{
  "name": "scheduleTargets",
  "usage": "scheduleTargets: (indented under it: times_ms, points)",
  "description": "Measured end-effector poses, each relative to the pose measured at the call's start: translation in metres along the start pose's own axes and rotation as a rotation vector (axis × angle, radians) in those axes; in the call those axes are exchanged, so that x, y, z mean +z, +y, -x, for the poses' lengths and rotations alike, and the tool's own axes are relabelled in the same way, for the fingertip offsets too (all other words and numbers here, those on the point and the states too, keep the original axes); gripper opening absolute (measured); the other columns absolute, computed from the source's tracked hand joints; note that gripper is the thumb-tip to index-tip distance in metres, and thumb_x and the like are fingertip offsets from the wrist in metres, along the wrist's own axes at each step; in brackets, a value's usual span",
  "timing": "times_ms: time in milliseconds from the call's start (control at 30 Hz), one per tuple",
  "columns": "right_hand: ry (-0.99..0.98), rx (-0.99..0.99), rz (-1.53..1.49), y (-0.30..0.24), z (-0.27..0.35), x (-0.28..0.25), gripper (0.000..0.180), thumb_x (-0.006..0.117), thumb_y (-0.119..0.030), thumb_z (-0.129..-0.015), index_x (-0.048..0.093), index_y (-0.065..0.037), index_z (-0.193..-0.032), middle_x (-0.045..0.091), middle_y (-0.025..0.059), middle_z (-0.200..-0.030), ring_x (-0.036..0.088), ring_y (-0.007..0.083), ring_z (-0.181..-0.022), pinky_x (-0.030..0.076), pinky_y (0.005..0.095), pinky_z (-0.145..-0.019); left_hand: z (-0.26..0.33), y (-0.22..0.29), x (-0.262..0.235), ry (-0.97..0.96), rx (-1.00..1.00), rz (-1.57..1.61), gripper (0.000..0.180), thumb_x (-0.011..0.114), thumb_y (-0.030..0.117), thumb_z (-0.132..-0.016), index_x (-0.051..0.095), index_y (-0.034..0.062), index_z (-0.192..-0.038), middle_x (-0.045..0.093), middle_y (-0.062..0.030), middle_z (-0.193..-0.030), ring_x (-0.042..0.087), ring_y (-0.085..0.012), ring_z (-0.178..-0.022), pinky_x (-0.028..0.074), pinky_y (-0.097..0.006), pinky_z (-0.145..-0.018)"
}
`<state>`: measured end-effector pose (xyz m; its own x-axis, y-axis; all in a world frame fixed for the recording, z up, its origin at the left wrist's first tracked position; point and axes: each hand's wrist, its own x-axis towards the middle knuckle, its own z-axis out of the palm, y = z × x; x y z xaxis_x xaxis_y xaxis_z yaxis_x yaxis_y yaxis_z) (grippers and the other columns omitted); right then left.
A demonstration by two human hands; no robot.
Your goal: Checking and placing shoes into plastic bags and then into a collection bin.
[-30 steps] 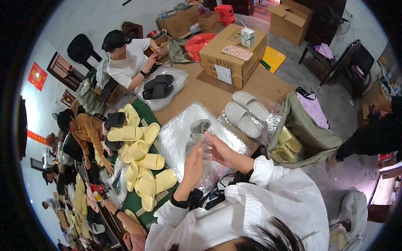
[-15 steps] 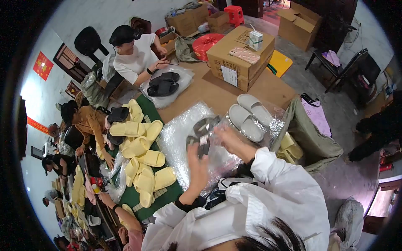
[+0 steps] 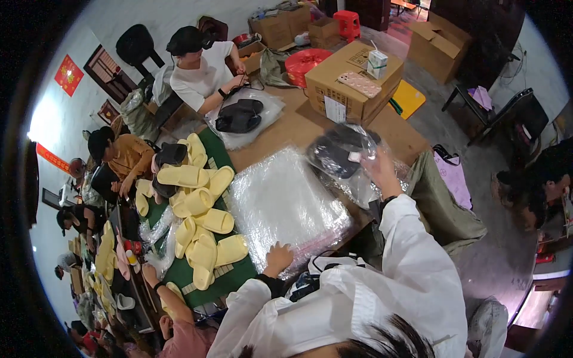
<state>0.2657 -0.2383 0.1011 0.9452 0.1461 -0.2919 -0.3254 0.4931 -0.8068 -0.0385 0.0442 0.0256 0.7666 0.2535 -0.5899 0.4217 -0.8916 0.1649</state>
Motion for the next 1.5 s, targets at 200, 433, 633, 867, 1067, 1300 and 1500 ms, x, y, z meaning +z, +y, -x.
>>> scheduleTargets:
  times_ms: [200,433,633,867,1067,1300,1500]
  points:
    - [0.108,0.271,-0.007,0.059,-0.045,-0.102,0.024,0.051,-0.019,-0.083,0.048,-0.005,-0.102,0.055,0.0112,-0.096,0.055,0.0269,-0.088,0.047,0.0434,-0.076,-0.006,-0.013,0.022,0.047,0.057,-0.018,0.047,0.046,0.038,-0.083,0.044,0.0222,-0.127,0.028,-0.0160,-0.138,0.029,-0.0390,-0.123,0.031,-0.057,-0.092]
    - [0.197,-0.018,-0.278,0.042,-0.065,-0.040,0.018,0.045,-0.015,-0.084,0.047,-0.003,-0.097,0.055,0.0132,-0.094,0.055,0.0283,-0.085,0.048,0.0379,-0.077,0.001,-0.026,0.033,0.066,0.040,0.040,0.046,0.050,0.035,-0.082,0.044,0.0230,-0.126,0.027,-0.0169,-0.138,0.029,-0.0395,-0.123,0.031,-0.059,-0.090]
    - [0.026,-0.417,1.640,0.015,-0.079,-0.118,0.025,0.047,-0.017,-0.083,0.049,-0.002,-0.102,0.058,0.0150,-0.097,0.057,0.0288,-0.085,0.046,0.0436,-0.069,-0.006,-0.016,0.032,0.172,0.113,0.093,0.044,0.052,0.030,-0.078,0.051,0.0215,-0.121,0.028,-0.0176,-0.137,0.028,-0.0403,-0.123,0.032,-0.057,-0.092]
    - [0.597,-1.075,1.273,0.025,0.005,0.021,0.037,0.051,-0.018,-0.084,0.046,0.002,-0.115,0.046,0.0220,-0.118,0.044,0.0359,-0.108,0.034,0.0440,-0.091,0.010,-0.024,0.044,0.235,0.075,0.138,0.045,0.054,0.029,-0.078,0.049,0.0205,-0.123,0.028,-0.0188,-0.136,0.027,-0.0428,-0.123,0.029,-0.055,-0.095]
    - [-0.852,-0.651,1.351,0.134,0.100,0.072,0.044,0.055,-0.009,-0.074,0.049,-0.007,-0.118,0.049,0.0201,-0.117,0.045,0.0356,-0.109,0.036,0.0409,-0.093,0.017,-0.016,0.025,0.192,0.076,0.164,0.049,0.057,0.026,-0.076,0.048,0.0187,-0.124,0.026,-0.0210,-0.136,0.025,-0.0425,-0.123,0.026,-0.053,-0.098]
    - [-1.538,-0.755,1.642,0.200,0.148,0.091,0.055,0.058,-0.021,-0.074,0.042,-0.014,-0.125,0.045,0.0166,-0.124,0.045,0.0302,-0.112,0.040,0.0415,-0.087,0.016,-0.069,-0.010,0.782,-0.287,0.195,0.068,0.059,0.031,-0.076,0.031,0.0104,-0.134,0.027,-0.0226,-0.136,0.023,-0.0412,-0.124,0.017,-0.051,-0.102]
    - [-1.509,-0.505,1.694,0.217,0.146,0.091,0.049,0.058,-0.020,-0.074,0.045,-0.008,-0.121,0.048,0.0136,-0.119,0.045,0.0317,-0.110,0.040,0.0405,-0.090,0.016,-0.192,-0.038,1.091,-0.898,0.418,0.079,0.062,0.029,-0.075,0.018,0.0040,-0.136,0.028,-0.0252,-0.133,0.024,-0.0387,-0.125,0.020,-0.048,-0.102]
